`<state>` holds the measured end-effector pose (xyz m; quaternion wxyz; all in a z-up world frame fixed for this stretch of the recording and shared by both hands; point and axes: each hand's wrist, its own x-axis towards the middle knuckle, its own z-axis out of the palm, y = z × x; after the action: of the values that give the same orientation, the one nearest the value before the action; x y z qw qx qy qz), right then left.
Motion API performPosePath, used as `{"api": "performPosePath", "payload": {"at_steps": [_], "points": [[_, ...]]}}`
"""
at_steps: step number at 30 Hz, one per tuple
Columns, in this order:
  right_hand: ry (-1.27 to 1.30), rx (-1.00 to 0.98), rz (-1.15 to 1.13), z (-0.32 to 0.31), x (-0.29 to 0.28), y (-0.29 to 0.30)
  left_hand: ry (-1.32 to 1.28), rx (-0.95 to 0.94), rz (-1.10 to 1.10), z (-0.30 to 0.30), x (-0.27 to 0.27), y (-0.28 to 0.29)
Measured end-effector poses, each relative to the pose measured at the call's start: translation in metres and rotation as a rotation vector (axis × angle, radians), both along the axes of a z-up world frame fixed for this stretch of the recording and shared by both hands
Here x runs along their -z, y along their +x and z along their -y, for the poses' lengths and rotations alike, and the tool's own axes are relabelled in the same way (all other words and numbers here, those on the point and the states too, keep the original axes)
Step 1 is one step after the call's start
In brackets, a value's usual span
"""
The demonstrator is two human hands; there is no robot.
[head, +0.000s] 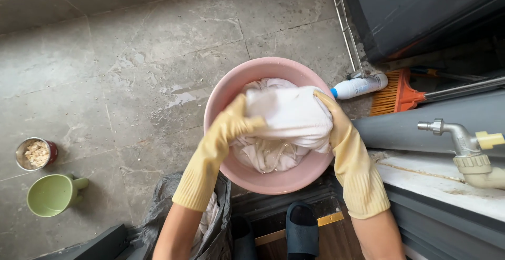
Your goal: The person is hand washing white clothes in a pink basin on a balcony.
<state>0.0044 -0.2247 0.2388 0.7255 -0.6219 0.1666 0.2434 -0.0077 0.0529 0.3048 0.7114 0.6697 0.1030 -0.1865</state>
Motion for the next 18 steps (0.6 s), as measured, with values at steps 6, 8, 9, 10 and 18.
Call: {"api": "performPosePath", "payload": {"at_steps": [6,8,9,10,18], "points": [[-0.219,-0.04,-0.023,-0.013,-0.04,-0.004,0.182,0.525,-0.051,0.006,0.078,-0.009],[-0.285,-0.062,-0.019,-0.021,-0.053,0.0,-0.096,0.311,-0.161,0.001,0.062,-0.007],[-0.317,-0.077,-0.015,-0.025,-0.056,0.003,-0.094,0.303,-0.162,-0.001,0.066,-0.002],[-0.348,-0.088,-0.015,-0.03,-0.059,0.005,-0.132,0.188,-0.178,-0.004,0.069,0.003],[-0.618,-0.366,-0.138,-0.033,0.066,0.031,0.219,0.002,-0.293,0.017,0.107,0.019]]}}
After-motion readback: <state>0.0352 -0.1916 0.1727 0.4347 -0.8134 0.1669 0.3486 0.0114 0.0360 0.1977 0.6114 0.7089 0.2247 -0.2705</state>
